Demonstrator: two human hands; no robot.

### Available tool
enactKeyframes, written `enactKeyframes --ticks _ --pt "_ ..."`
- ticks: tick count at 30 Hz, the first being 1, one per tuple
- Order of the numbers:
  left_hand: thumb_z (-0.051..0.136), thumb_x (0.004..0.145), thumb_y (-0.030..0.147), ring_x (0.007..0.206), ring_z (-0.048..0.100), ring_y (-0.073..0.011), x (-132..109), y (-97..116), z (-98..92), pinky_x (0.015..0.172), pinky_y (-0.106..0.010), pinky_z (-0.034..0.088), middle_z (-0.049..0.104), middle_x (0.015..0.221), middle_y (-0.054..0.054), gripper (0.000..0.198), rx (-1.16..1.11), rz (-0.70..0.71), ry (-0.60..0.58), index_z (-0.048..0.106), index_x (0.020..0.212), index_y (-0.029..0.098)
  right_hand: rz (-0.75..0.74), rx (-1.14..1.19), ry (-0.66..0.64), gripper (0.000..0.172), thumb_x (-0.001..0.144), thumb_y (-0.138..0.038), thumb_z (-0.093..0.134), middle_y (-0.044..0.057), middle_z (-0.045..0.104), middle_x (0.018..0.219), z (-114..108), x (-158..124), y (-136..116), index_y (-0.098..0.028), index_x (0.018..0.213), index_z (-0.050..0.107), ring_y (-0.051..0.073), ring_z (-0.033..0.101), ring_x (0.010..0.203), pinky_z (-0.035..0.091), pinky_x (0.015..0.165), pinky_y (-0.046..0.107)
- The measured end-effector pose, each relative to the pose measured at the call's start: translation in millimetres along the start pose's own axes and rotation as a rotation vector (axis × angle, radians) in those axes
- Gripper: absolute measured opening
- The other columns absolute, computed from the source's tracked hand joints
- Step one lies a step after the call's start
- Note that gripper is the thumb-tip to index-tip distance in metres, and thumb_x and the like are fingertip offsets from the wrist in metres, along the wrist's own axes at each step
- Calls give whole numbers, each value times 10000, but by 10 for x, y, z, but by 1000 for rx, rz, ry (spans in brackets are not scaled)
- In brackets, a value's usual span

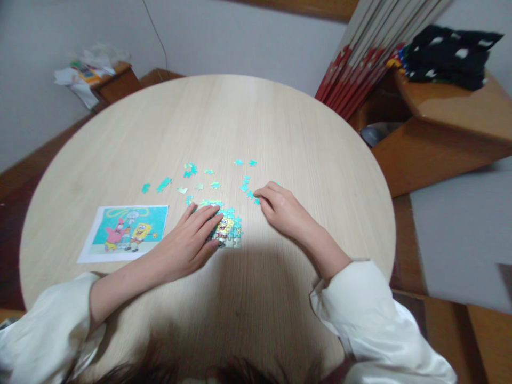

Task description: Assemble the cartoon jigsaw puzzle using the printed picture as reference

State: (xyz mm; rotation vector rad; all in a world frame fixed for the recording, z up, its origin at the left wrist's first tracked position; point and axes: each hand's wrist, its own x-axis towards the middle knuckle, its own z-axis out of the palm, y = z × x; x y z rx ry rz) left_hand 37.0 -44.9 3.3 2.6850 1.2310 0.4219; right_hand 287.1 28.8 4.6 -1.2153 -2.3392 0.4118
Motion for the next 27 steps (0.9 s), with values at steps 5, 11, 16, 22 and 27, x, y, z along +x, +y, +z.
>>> enactKeyframes --ticks 5,11,16,22,27 --pt "339 977 222 1178 494 -290 18 -47 -63 1040 -542 380 548 1243 -181 332 -64 -24 209 520 1234 117 7 4 11 227 901 -175 460 88 666 894 5 -3 1 -193 987 669 205 627 820 504 753 381" --pt "348 982 218 989 552 -248 22 -95 -126 866 -435 423 637 1065 -120 301 -62 -62 246 614 1107 149 11 5 16 230 898 -177 457 91 670 889 8 -3 -2 -190 979 672 207 627 810 504 753 387" --pt "333 983 217 1039 524 -262 19 -33 -105 902 -448 365 656 1184 -116 350 -84 -35 124 613 1177 140 3 1 21 223 896 -165 460 92 669 888 9 -2 0 -180 975 668 206 626 817 500 753 380" --pt "356 957 200 1123 501 -293 11 -5 -94 973 -509 312 602 1312 -119 409 -77 -33 8 555 1312 157 -6 5 21 221 898 -167 459 85 667 886 20 -2 9 -188 973 666 201 620 812 498 750 374" --pt "329 969 201 1208 498 -295 7 -3 -88 1061 -575 242 620 1284 -139 395 -56 -2 9 562 1278 127 -8 -2 20 222 901 -173 459 77 661 860 26 -3 13 -198 973 668 196 615 790 496 731 366"
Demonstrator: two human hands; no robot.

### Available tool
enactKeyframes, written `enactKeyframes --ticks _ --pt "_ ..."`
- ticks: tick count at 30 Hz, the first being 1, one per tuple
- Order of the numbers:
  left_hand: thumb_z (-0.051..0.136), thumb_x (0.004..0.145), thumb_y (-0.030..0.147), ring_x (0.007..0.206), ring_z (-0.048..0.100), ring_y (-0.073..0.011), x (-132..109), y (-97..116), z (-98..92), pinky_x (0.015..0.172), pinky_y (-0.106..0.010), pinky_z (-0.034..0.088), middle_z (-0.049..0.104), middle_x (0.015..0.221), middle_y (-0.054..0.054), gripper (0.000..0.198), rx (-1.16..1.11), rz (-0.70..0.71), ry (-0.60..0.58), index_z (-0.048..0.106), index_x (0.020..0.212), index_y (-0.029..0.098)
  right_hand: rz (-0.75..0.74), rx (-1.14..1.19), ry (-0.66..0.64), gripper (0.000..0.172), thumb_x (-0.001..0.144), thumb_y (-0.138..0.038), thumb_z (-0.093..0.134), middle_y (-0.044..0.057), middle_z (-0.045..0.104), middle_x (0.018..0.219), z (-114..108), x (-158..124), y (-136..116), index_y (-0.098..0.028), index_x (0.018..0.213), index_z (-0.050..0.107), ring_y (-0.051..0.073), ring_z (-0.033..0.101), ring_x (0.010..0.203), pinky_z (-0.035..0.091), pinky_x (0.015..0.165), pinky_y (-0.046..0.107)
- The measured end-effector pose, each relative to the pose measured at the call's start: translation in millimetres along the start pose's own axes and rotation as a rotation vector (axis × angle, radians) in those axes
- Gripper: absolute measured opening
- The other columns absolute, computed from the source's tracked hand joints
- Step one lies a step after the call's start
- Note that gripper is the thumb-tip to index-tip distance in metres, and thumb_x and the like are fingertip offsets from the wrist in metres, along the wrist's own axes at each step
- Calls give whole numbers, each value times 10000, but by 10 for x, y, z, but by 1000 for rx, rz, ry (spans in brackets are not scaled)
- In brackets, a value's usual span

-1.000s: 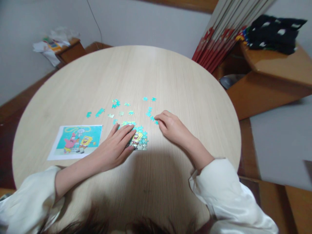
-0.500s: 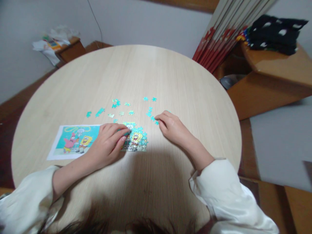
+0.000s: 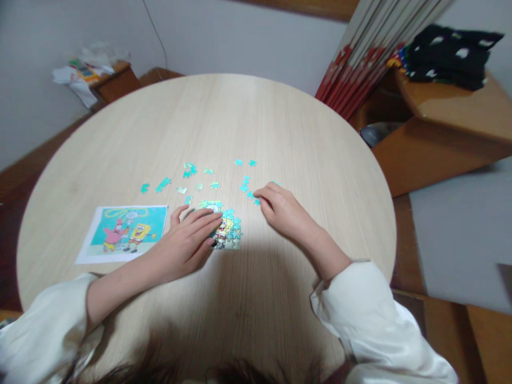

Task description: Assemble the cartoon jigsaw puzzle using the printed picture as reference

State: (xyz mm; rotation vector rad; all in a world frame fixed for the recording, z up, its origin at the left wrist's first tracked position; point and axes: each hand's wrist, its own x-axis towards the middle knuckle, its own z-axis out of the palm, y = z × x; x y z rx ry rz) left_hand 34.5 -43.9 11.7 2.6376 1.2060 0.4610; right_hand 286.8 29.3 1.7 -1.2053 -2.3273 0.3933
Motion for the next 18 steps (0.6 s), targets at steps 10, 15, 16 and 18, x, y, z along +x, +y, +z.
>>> enactKeyframes --ticks 10,15,16,18 --pt "362 969 201 1241 519 -295 -12 -12 44 1105 -602 212 631 1264 -141 356 8 21 35 562 1255 130 8 8 -10 215 895 -161 465 87 666 890 -12 1 -12 -187 974 664 203 624 810 497 747 372" --pt "354 980 211 1230 526 -296 -12 -11 45 1097 -611 228 630 1265 -144 357 20 18 33 559 1260 128 2 -5 -9 237 883 -131 452 83 667 887 -10 2 -6 -187 974 664 198 624 812 497 750 362" --pt "353 981 211 1230 526 -296 -12 -11 44 1097 -611 232 630 1264 -146 358 23 19 32 559 1260 124 1 -7 -8 242 880 -123 450 84 669 888 -10 2 -6 -183 975 664 197 625 813 498 750 360" --pt "345 983 210 1232 523 -300 -10 -11 40 1090 -615 249 626 1267 -154 362 24 26 24 559 1258 111 -2 -11 -6 246 875 -114 448 87 670 886 -11 3 -8 -175 973 665 197 625 811 499 748 356"
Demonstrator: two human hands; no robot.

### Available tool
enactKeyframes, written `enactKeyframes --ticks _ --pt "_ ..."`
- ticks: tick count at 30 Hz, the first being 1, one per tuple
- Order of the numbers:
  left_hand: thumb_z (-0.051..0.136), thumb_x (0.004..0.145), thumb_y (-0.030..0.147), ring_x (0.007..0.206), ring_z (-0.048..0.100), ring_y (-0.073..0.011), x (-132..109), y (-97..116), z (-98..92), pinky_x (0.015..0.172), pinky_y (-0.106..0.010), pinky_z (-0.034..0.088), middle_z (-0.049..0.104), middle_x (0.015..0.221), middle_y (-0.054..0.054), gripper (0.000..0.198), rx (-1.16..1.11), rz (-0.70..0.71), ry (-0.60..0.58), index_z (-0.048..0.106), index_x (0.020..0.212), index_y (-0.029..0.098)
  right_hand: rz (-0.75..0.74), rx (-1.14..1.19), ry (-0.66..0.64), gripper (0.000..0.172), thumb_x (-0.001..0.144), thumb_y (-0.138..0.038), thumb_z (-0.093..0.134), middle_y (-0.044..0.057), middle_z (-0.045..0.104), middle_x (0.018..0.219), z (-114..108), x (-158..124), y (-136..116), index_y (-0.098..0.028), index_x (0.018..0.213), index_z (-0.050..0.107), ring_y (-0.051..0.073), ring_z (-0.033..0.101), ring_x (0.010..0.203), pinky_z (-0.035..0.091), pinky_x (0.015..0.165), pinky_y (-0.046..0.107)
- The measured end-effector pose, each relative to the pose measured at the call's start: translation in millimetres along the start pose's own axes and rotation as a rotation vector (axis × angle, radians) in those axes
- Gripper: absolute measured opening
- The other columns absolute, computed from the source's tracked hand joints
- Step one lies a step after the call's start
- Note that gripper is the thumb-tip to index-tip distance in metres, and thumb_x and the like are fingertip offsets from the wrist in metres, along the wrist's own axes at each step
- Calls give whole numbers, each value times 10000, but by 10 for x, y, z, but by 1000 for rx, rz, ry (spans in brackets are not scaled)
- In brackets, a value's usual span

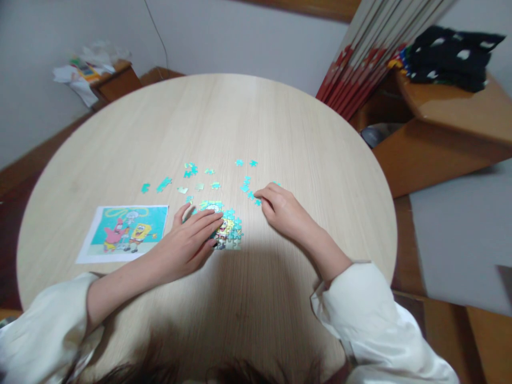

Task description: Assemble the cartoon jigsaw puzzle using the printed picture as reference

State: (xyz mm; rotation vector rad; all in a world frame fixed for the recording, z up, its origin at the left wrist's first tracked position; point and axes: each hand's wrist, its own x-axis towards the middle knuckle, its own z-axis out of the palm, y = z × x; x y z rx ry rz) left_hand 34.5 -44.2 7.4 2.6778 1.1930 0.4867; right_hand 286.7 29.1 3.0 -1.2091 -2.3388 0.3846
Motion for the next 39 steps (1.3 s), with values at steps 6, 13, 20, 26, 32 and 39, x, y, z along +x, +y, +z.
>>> enactKeyframes --ticks 6,13,20,26,32,39 --pt "338 986 221 1243 513 -296 3 -26 13 1079 -552 357 600 1304 -160 377 -16 28 -20 543 1266 75 4 -2 -9 243 871 -116 449 86 672 883 -7 3 -8 -179 968 662 198 621 806 498 750 358" --pt "370 979 209 1252 518 -291 -17 -72 53 1060 -497 440 596 1306 -180 366 -29 72 20 532 1258 35 4 2 -7 246 875 -125 446 91 670 889 -3 -1 -1 -181 974 663 202 623 812 499 753 366" --pt "379 979 213 1275 507 -284 -24 -83 61 1067 -501 442 584 1327 -172 365 -30 72 13 511 1284 63 1 1 -9 240 880 -125 447 91 670 885 -7 0 -4 -178 974 661 200 621 806 498 744 363" --pt "375 980 211 1262 519 -288 -21 -83 57 1055 -506 454 593 1314 -176 360 -19 79 24 519 1272 56 -3 -2 -7 240 884 -126 445 94 669 887 0 -5 -4 -174 978 660 203 625 815 502 748 369" --pt "371 980 216 1258 521 -288 -13 -81 48 1049 -506 458 595 1310 -175 366 -18 79 19 523 1271 56 -5 -4 -6 241 883 -121 445 93 669 885 2 -3 -4 -172 975 662 201 629 819 507 749 366" --pt "365 982 220 1243 534 -285 -3 -73 45 1047 -494 463 607 1299 -165 368 -11 74 18 532 1265 55 4 -4 -12 239 883 -128 449 89 668 889 2 -1 -3 -183 975 662 199 625 815 504 748 367"
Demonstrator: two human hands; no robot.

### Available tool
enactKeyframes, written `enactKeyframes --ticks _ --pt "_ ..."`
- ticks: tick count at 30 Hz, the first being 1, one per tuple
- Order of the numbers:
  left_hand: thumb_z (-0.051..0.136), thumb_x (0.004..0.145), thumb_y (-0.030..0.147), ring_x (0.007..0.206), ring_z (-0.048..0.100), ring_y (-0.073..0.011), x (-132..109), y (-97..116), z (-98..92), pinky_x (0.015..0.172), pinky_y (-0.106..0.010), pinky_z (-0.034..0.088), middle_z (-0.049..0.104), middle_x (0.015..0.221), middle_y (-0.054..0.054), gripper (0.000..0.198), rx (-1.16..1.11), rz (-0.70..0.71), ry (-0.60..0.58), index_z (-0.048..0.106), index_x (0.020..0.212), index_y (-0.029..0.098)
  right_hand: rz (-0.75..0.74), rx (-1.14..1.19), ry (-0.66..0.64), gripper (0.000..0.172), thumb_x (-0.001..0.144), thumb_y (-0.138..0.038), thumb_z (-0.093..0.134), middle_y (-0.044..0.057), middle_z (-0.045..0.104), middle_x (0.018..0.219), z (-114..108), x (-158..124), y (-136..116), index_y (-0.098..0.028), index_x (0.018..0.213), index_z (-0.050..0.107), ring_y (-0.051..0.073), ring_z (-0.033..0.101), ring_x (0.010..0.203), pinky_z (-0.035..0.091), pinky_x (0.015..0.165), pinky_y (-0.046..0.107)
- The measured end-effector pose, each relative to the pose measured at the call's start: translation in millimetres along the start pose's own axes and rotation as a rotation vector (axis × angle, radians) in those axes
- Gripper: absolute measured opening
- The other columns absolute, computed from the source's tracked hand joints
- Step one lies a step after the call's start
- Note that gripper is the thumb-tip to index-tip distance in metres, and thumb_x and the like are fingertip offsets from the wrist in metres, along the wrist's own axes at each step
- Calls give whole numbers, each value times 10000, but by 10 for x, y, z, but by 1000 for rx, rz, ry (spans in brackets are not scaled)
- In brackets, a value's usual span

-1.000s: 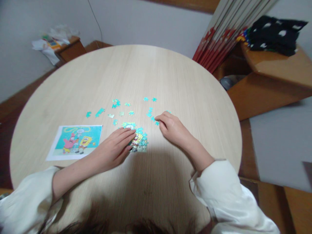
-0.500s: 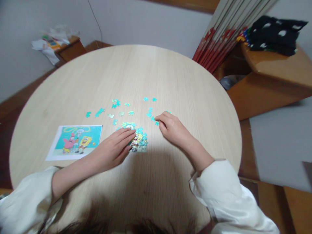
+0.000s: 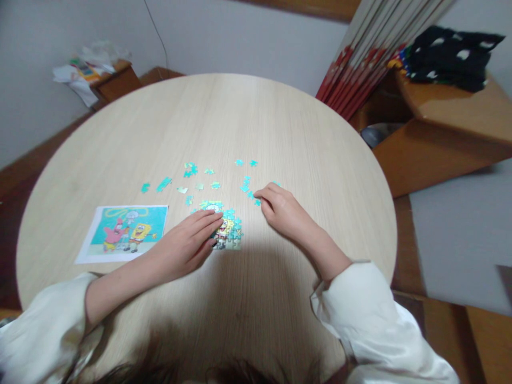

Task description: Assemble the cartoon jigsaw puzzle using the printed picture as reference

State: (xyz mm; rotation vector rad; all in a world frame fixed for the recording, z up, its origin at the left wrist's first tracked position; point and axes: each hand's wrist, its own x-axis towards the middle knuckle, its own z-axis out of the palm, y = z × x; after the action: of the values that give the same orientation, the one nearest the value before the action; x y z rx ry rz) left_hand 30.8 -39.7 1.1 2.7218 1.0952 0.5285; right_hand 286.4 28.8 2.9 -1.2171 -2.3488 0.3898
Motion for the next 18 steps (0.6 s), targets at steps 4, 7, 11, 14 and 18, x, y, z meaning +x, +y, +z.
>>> enactKeyframes --ticks 4,7,11,14,18 --pt "379 978 215 1256 524 -282 -7 -3 11 1060 -488 451 601 1309 -163 367 0 -3 -6 527 1272 53 6 6 -6 241 887 -136 447 91 667 898 -5 1 -5 -185 979 664 199 625 821 503 757 368" --pt "374 982 217 1276 508 -276 -15 -7 16 1072 -491 437 590 1322 -171 371 -15 -8 -9 519 1284 56 7 9 -11 244 888 -140 445 99 665 892 -10 3 -10 -170 979 669 204 626 823 503 758 371" --pt "366 986 225 1293 494 -268 -21 -8 17 1074 -501 430 579 1339 -168 378 -27 -17 -19 509 1306 83 15 11 -13 248 891 -150 443 108 664 894 -14 4 -17 -160 980 673 213 624 821 504 755 382" --pt "369 983 221 1284 502 -277 -23 -8 15 1072 -498 432 580 1335 -173 375 -16 -11 -21 512 1297 72 17 9 -17 249 895 -158 438 100 665 897 -18 5 -21 -178 981 671 208 620 817 503 754 383" --pt "369 980 217 1276 509 -284 -23 -8 11 1058 -504 445 580 1336 -171 375 -1 -3 -23 503 1300 72 17 12 -20 250 893 -154 439 91 663 891 -20 5 -22 -194 984 669 206 615 813 500 751 381"
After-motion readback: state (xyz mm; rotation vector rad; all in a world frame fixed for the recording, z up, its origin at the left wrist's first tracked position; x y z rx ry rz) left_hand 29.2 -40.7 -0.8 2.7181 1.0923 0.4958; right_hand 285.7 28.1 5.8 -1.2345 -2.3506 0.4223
